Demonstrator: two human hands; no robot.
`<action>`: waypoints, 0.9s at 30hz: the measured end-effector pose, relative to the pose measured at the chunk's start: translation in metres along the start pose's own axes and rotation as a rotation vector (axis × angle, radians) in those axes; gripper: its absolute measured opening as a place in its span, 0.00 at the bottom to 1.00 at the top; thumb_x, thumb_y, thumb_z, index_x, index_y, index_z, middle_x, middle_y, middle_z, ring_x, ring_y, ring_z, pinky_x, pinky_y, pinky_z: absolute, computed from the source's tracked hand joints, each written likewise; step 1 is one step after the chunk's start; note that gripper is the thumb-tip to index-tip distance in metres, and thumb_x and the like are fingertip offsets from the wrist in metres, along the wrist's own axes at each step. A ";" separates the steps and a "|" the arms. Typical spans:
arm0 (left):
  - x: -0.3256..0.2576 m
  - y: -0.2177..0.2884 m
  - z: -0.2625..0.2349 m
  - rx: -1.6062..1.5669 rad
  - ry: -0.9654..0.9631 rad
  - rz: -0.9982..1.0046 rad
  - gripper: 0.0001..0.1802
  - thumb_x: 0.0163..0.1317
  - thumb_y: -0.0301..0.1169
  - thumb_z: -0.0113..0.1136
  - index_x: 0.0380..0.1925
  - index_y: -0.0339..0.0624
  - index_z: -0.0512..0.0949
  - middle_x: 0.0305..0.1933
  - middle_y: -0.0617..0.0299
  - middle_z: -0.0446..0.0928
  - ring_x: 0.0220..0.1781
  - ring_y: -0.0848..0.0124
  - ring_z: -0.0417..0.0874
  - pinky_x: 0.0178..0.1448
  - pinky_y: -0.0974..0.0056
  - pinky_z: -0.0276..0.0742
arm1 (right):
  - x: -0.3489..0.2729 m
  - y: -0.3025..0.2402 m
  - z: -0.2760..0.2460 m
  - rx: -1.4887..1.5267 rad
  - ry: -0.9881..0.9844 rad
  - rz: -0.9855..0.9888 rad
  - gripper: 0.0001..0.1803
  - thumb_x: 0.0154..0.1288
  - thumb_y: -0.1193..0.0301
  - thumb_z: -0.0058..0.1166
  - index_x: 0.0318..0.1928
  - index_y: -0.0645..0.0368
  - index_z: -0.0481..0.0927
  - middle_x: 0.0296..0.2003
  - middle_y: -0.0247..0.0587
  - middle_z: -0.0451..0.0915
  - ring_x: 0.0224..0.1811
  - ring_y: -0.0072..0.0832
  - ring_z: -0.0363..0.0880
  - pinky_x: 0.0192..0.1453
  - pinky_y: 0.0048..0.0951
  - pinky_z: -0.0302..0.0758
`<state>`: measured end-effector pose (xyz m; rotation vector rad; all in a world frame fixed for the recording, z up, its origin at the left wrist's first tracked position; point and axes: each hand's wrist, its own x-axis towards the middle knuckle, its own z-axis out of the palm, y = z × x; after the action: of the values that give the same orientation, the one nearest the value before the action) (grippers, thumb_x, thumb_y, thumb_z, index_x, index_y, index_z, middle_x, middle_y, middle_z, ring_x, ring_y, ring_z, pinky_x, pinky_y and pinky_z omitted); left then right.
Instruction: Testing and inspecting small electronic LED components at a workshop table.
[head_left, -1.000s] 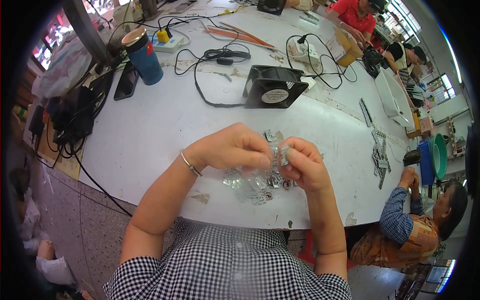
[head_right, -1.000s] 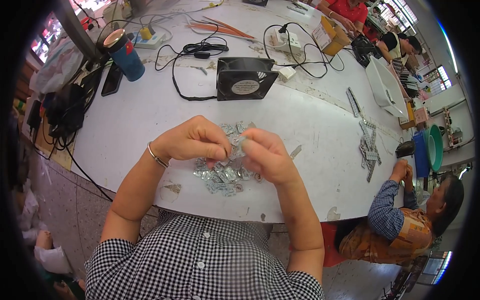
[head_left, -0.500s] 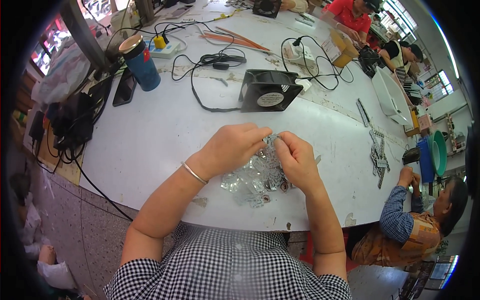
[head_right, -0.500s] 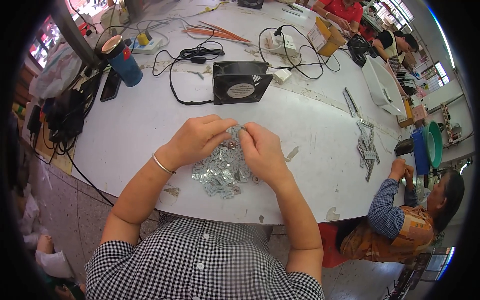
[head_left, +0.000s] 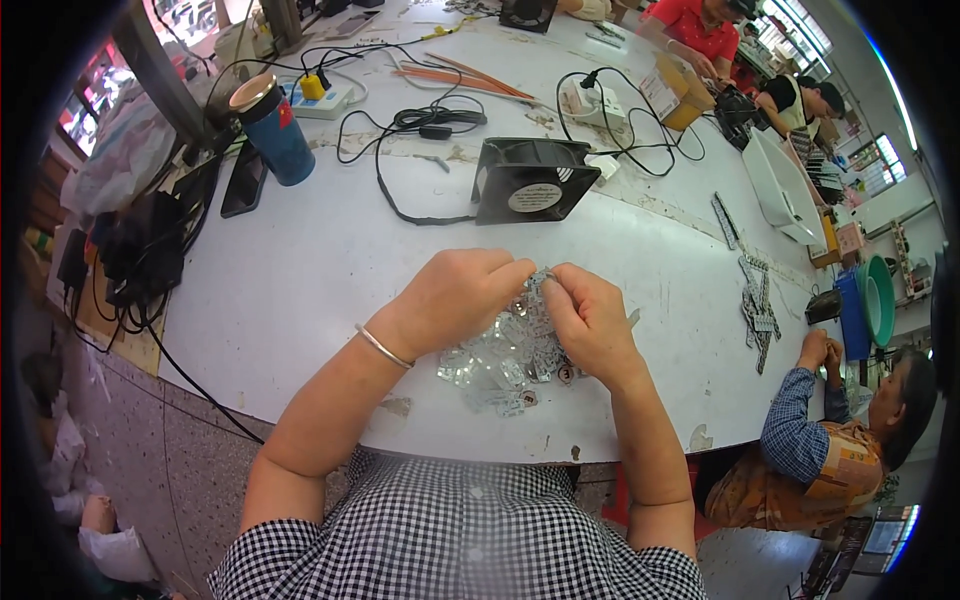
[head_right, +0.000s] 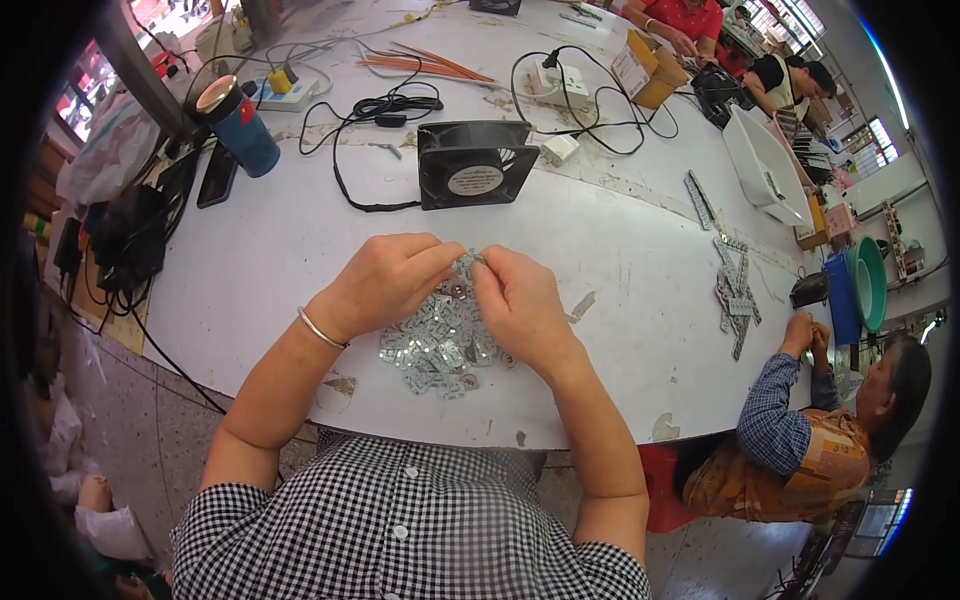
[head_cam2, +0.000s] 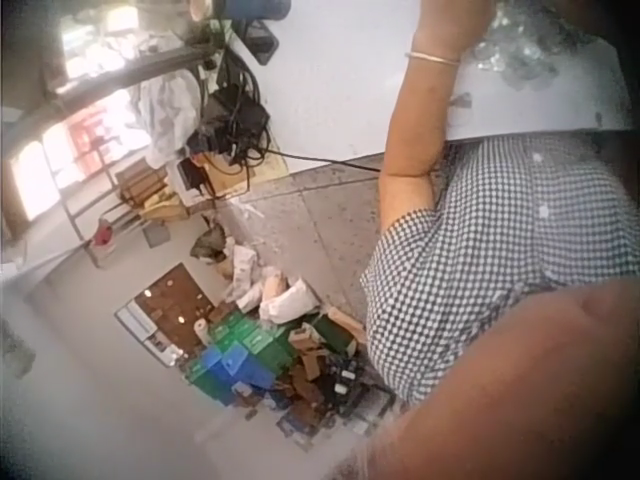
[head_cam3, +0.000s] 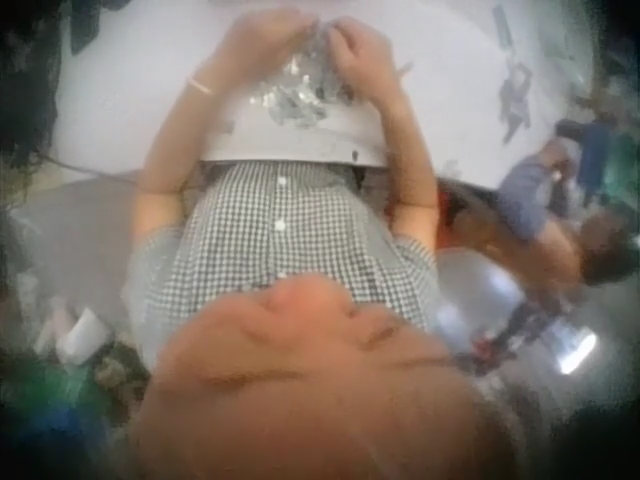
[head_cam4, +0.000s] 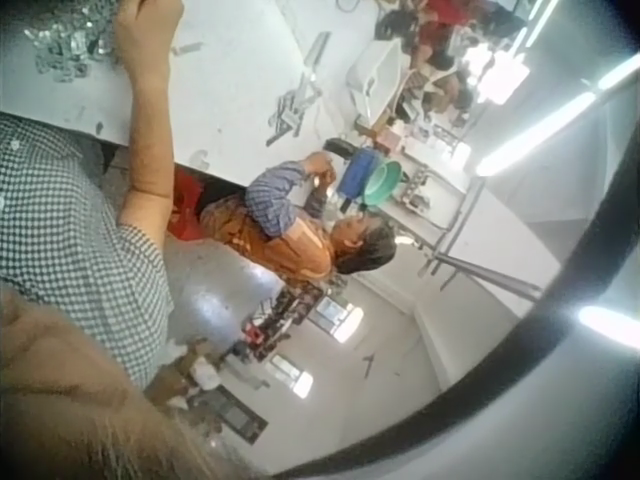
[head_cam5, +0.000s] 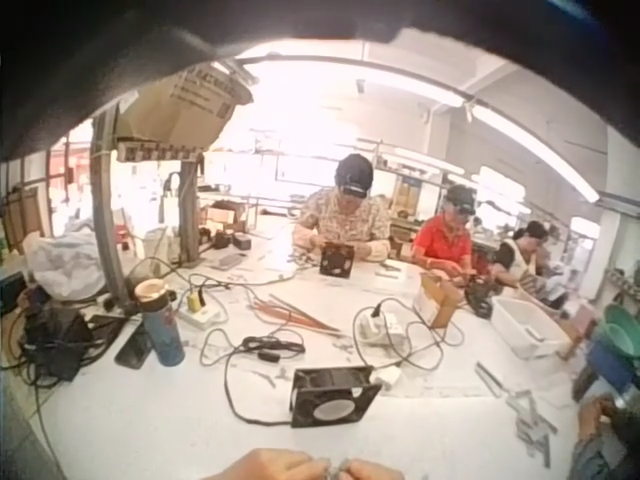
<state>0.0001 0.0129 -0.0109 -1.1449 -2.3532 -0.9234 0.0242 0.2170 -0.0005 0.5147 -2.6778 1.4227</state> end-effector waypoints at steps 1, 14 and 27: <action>0.000 0.000 0.000 0.032 0.006 0.028 0.14 0.52 0.22 0.66 0.42 0.37 0.80 0.31 0.55 0.80 0.29 0.59 0.82 0.33 0.60 0.79 | 0.000 -0.001 0.000 0.008 -0.002 0.006 0.09 0.70 0.73 0.50 0.34 0.65 0.76 0.22 0.33 0.71 0.26 0.18 0.65 0.31 0.25 0.66; 0.000 -0.001 -0.001 -0.002 0.062 -0.040 0.14 0.53 0.21 0.65 0.42 0.37 0.80 0.30 0.55 0.80 0.28 0.58 0.81 0.32 0.60 0.78 | 0.008 -0.005 0.002 -0.006 -0.006 0.015 0.08 0.70 0.73 0.50 0.35 0.66 0.77 0.23 0.35 0.72 0.26 0.19 0.66 0.31 0.26 0.67; -0.002 -0.008 0.003 0.011 0.294 -0.157 0.09 0.58 0.24 0.62 0.40 0.40 0.79 0.28 0.55 0.77 0.29 0.55 0.80 0.32 0.56 0.76 | 0.037 -0.008 0.010 -0.049 0.004 -0.052 0.09 0.71 0.72 0.50 0.37 0.66 0.77 0.22 0.38 0.73 0.25 0.21 0.67 0.31 0.27 0.68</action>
<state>-0.0052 0.0103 -0.0167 -0.7670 -2.2248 -1.0511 -0.0070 0.1946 0.0078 0.5718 -2.6682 1.3393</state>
